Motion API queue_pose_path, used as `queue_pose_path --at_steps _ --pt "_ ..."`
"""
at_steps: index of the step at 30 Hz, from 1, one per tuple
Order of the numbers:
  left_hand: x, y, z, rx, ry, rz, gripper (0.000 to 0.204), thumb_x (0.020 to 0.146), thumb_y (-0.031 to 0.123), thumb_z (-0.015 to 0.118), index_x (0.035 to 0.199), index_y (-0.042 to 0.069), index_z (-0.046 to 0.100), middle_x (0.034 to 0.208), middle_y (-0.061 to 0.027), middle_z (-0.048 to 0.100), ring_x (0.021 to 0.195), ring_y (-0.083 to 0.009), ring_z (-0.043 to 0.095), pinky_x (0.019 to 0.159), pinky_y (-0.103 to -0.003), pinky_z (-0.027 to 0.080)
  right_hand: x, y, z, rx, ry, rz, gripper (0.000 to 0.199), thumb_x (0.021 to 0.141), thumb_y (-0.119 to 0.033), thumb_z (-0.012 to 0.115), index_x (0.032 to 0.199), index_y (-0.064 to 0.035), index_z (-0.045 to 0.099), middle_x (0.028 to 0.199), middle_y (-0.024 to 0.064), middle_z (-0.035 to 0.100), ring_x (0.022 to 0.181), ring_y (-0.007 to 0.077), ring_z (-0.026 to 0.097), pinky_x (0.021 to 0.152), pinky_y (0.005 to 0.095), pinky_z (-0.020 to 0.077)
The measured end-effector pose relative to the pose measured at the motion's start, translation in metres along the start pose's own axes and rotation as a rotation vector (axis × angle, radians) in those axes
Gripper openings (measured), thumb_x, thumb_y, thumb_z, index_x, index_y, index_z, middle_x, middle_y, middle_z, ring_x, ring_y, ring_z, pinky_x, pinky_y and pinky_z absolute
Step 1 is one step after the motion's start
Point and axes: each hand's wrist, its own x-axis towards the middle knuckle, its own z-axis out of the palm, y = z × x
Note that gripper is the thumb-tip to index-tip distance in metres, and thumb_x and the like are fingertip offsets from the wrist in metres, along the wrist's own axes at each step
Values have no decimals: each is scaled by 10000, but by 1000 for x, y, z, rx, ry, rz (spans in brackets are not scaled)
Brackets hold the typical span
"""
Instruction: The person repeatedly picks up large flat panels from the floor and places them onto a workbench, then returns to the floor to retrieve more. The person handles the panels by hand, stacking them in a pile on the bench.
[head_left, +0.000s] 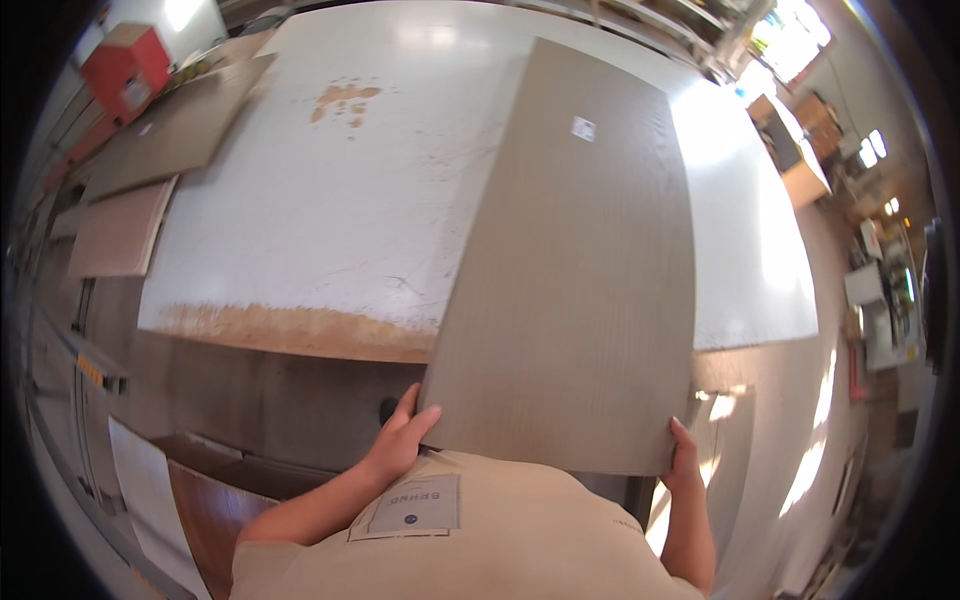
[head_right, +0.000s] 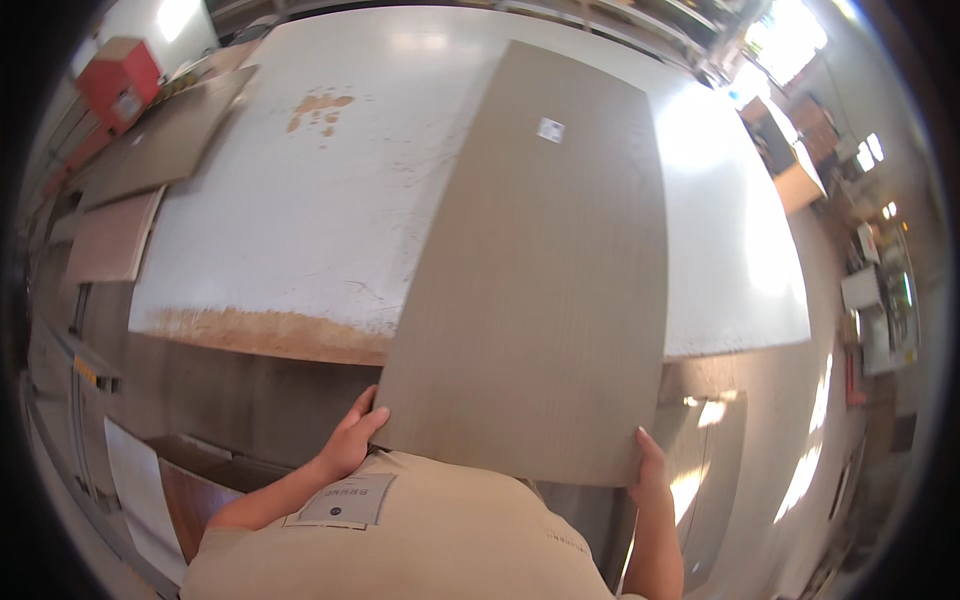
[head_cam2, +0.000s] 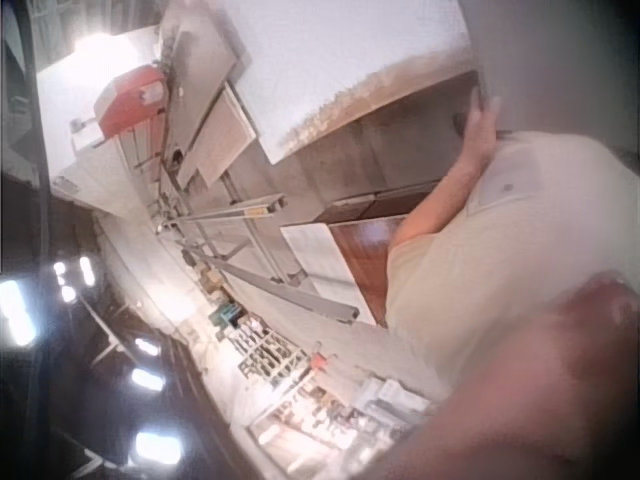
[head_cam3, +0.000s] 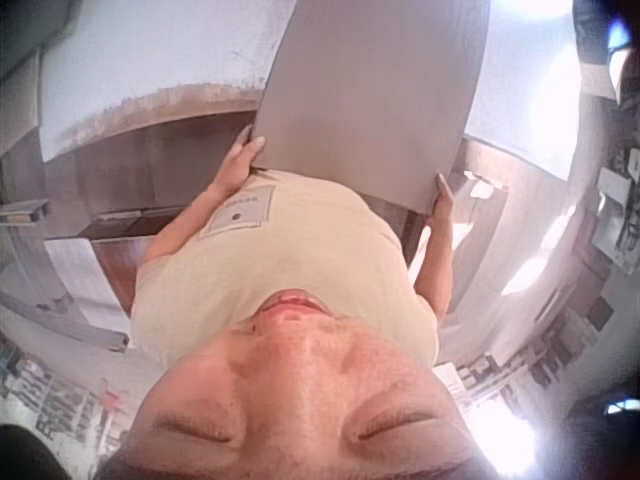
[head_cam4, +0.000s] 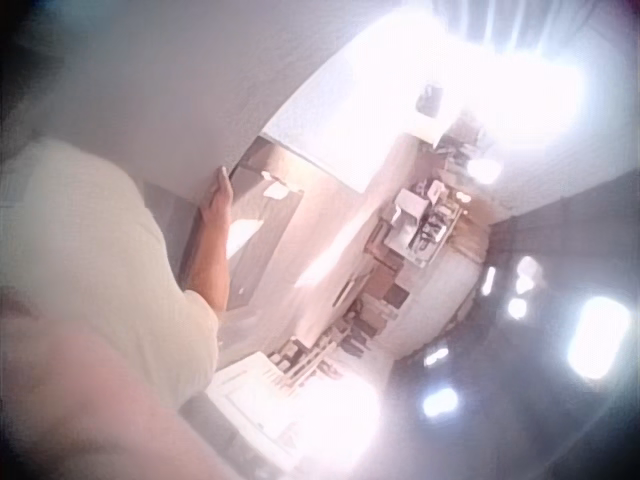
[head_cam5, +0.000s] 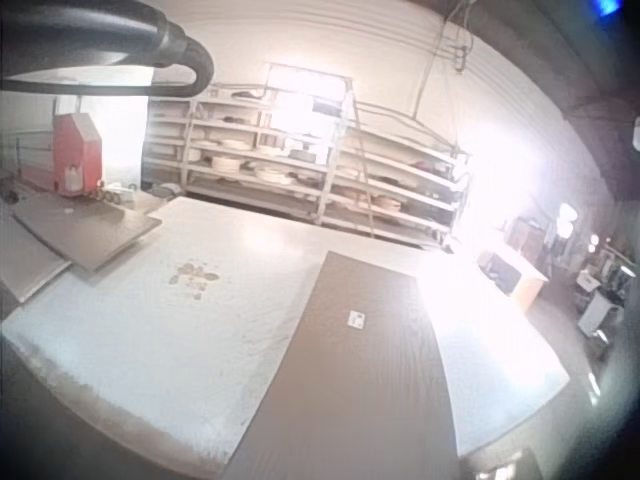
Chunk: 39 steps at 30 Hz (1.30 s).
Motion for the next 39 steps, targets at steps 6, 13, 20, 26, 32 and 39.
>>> queue_pose_path --at_steps 6,13,20,26,32,39 --pt "35 21 0 -56 -85 -109 668 878 280 623 1398 -26 337 1287 -155 506 1178 -228 496 998 -352 404 22 -29 15 -102 93 -15 556 886 -404 547 1280 -14 514 1223 117 592 1099 283 570 945 415 451" --pt "52 -5 -4 -44 -91 30 716 858 378 638 1375 -29 357 1295 -163 494 1203 -235 464 1028 -371 362 38 -34 22 -180 131 -140 563 886 -420 562 1270 -10 533 1174 105 617 1051 249 591 928 367 454" --pt "5 -44 8 -118 -210 -157 683 878 486 554 1334 1 401 1275 -124 494 1176 -217 461 1023 -366 349 10 -13 -12 -236 130 -134 547 892 -420 553 1240 1 553 1158 107 626 1043 238 584 915 351 446" --pt "-79 -120 65 -20 -533 -367 582 906 344 574 1381 68 379 1349 -76 461 1243 -188 428 1068 -379 329 -46 -10 -102 -351 173 -25 592 834 -443 596 1218 6 571 1150 147 629 1041 264 584 914 363 440" --pt "-47 -124 140 -302 -193 -276 496 890 364 604 1279 72 508 1268 -76 563 1183 -223 521 1017 -386 413 -86 -10 -193 -394 187 -8 665 704 -454 665 1202 -18 598 1096 179 651 970 286 614 844 401 471" --pt "77 -74 159 -216 -72 89 628 825 435 661 1288 42 498 1258 -124 567 1148 -279 526 986 -430 415 -112 -16 -257 -395 246 127 628 711 -457 664 1178 -40 615 1093 146 659 939 271 618 835 389 468"
